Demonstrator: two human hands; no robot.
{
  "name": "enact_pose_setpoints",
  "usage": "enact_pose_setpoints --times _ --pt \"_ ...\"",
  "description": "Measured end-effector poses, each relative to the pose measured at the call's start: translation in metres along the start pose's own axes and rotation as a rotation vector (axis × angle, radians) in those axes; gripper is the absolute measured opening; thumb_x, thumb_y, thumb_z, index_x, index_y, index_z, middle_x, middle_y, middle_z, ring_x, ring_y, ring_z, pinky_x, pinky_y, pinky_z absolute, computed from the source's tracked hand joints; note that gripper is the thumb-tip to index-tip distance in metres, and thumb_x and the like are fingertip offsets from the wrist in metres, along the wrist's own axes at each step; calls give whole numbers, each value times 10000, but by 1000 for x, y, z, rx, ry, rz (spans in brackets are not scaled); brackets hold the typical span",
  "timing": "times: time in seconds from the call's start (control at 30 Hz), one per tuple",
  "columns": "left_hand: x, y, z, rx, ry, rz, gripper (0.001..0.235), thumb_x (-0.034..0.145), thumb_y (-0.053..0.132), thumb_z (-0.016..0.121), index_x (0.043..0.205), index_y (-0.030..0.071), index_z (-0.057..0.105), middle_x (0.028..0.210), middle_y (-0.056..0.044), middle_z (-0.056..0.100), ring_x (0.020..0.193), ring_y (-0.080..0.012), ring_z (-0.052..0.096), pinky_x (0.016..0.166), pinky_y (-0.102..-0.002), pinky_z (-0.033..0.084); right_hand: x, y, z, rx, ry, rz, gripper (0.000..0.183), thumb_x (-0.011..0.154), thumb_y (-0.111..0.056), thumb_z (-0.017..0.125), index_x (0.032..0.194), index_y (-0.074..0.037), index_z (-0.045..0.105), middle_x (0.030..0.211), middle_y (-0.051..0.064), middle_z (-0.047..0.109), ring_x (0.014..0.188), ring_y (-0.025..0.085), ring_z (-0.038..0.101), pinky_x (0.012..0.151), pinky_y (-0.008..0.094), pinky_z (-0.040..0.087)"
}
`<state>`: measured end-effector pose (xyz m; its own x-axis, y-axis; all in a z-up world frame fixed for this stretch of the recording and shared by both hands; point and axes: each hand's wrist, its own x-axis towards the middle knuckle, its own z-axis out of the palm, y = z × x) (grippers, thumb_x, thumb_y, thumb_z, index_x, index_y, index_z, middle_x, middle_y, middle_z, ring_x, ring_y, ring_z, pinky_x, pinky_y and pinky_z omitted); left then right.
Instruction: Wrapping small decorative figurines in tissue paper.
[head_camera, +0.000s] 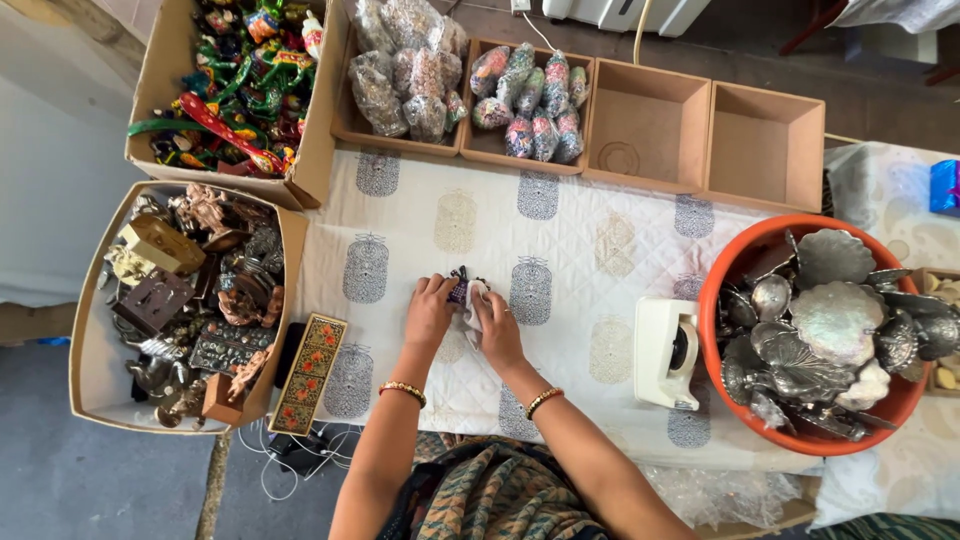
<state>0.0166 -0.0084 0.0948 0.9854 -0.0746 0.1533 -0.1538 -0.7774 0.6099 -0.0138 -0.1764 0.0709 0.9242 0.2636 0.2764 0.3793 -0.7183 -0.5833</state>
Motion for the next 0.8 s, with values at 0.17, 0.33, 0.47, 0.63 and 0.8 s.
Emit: enact_pose_setpoints --times 0.17,0.33,0.47,0.63,0.8 --pt "7 8 -15 -2 -82 -50 650 657 103 860 1271 113 646 1094 -81 645 1048 -333 580 917 -426 510 -14 19 -3 6 -103 -4 853 701 -4 786 1498 -88 497 1234 141 540 1065 340 629 878 424 547" --pt "11 -9 -6 -85 -161 -48 680 709 162 871 1340 140 620 1091 -113 669 1032 -358 634 880 -458 524 -25 38 -19 99 -204 -7 696 716 -8 789 1376 -171 640 1136 90 593 988 294 667 837 390 569" --pt "10 -14 12 -206 -128 -171 693 663 202 904 1297 136 632 1088 -138 714 923 -341 700 826 -431 567 -18 50 -27 212 -142 190 499 790 -26 744 1260 -188 701 1104 59 633 931 254 684 801 356 576" --pt "10 0 33 -396 -147 -423 666 693 225 877 1307 150 630 901 -110 776 792 -239 751 752 -370 588 30 32 -53 241 180 171 538 801 64 672 1295 -148 682 1109 88 639 1009 281 674 873 390 562" --pt "6 -6 59 -465 -42 -460 660 679 254 894 1277 162 628 867 -62 766 766 -216 757 727 -362 593 69 10 -31 55 5 22 585 740 96 642 1265 -152 712 1262 106 622 1167 319 612 958 400 539"
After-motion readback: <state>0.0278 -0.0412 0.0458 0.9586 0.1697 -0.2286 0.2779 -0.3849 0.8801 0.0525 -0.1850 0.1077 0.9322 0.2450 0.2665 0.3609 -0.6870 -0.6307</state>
